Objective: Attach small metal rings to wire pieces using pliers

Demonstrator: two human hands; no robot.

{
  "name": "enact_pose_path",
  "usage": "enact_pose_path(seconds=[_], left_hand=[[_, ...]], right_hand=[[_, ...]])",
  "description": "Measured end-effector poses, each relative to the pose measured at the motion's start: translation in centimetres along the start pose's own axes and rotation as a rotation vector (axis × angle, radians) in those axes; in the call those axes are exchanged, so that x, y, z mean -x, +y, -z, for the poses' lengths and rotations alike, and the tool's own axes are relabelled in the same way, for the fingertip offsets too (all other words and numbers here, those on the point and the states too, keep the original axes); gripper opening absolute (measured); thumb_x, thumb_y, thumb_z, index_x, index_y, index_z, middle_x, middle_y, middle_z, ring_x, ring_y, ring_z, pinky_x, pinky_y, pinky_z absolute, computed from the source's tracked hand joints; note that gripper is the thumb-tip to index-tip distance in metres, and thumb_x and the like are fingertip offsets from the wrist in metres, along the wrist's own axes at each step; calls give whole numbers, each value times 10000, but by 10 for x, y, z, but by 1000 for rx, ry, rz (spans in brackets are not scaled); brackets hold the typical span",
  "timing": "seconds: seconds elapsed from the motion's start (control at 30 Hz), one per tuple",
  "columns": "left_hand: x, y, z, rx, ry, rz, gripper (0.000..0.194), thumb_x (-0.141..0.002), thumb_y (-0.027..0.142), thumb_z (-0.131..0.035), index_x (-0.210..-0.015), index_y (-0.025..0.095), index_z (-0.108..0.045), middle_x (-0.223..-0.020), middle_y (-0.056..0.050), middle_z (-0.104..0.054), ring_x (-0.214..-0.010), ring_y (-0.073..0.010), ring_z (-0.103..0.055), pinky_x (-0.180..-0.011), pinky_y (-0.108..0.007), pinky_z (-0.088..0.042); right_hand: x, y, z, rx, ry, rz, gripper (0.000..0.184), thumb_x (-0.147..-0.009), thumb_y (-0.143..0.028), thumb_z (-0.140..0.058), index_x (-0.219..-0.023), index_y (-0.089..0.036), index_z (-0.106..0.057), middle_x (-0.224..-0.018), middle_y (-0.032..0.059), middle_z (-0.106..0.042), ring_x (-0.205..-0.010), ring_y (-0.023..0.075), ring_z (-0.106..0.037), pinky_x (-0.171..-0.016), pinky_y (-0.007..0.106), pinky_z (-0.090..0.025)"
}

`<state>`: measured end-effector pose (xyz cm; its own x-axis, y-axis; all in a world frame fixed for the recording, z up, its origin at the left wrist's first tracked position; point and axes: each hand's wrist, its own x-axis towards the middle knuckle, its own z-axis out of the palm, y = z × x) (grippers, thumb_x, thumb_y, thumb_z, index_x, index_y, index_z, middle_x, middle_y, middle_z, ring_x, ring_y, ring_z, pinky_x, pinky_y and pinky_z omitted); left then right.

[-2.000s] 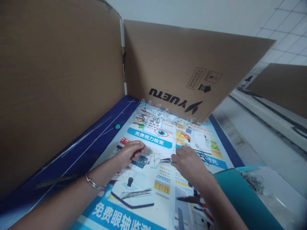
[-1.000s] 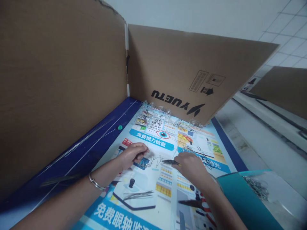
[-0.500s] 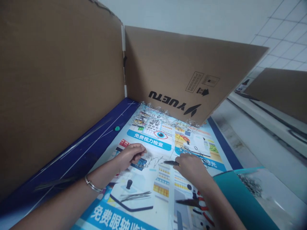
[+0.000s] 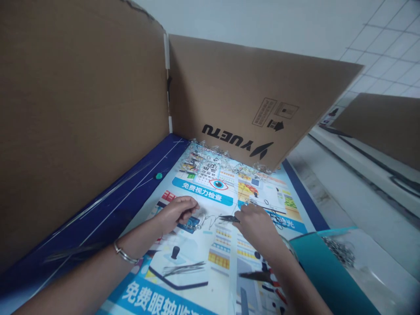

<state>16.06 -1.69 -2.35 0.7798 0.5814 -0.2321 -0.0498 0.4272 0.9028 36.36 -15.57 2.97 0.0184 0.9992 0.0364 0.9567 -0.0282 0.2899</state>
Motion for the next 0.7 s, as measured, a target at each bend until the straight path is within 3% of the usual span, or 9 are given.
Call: enact_pose_path(seconds=[0.27,0.7], left_hand=[[2,3,-2,15,7,9,220,-737,341,-573,-699,128,-533,-591,31,-448,-395,-19,-290,-356,-160,-138],[1,3,-2,13,-1,-5,226,-732,350,-573,-698,129,-538,-599,29,-451,-395,-20,-290,-360,-160,-136]], right_hand=[[2,14,8,41,9,102,95,-752,-272,-618,-691,-200,-610,-718,35,-573,-786,189,-481,-657,308,-256],[-1,5,3,66,35,114,119,-729,-121,-594,-641,-197,-568,-677,33,-552,-756,189,-460,-652,318,-242]])
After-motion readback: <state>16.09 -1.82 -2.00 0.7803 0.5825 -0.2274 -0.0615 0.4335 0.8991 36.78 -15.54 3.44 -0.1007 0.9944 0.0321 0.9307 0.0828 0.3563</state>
